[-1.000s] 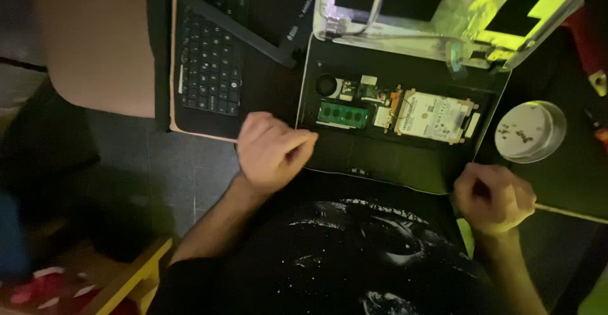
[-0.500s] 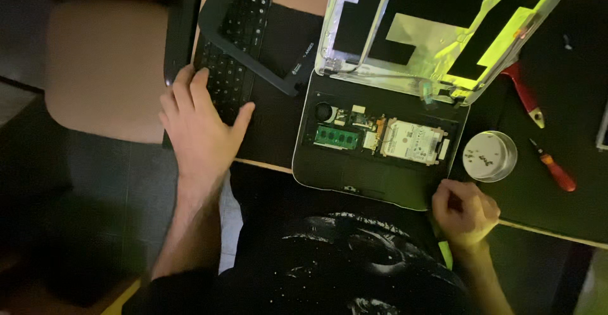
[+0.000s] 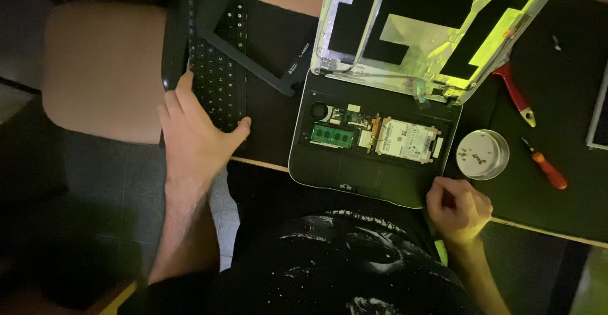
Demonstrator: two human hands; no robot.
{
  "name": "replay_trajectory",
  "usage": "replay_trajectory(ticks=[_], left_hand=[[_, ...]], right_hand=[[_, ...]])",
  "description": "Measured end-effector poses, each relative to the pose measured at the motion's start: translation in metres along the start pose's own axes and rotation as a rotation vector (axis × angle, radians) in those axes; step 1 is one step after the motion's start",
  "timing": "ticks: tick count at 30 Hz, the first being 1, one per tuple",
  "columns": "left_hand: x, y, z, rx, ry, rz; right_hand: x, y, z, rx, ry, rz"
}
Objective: The person uses a screwdriver to remove screws from a laptop's internal hard drive assembly. They then place a metal cover plate over the drive bay and press it into place.
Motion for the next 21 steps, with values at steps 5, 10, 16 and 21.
replay_trajectory(ticks=[5,10,16,21], left_hand=[[-0.011,0.001,-0.010,-0.097,0.036,0.065],[-0.033,0.004,-0.012,-0.124,0.087,0.080],[-0.035,0.013,-0.004,-0.202,0.055,0.172],[-0.040,0.022,0.003,-0.190,-0.021,0.164]], right_hand=[[-0.003,0.001,0.000,-0.007,0.021,0.021],[-0.002,0.011,-0.012,0.039,0.002,0.085],[-0.001,0.006,-0.009,-0.039,-0.017,0.035],[-0.004,0.007,-0.008,0.040,-0.035,0.066]])
Point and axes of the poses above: each hand's wrist, its own y-axis away from the middle knuckle, its own x-axis out of the palm, z = x × y, the point moved 1 cm from there along -y, towards the middle knuckle, and after that the axes turned 3 degrees about z, right-handed, at the moved point
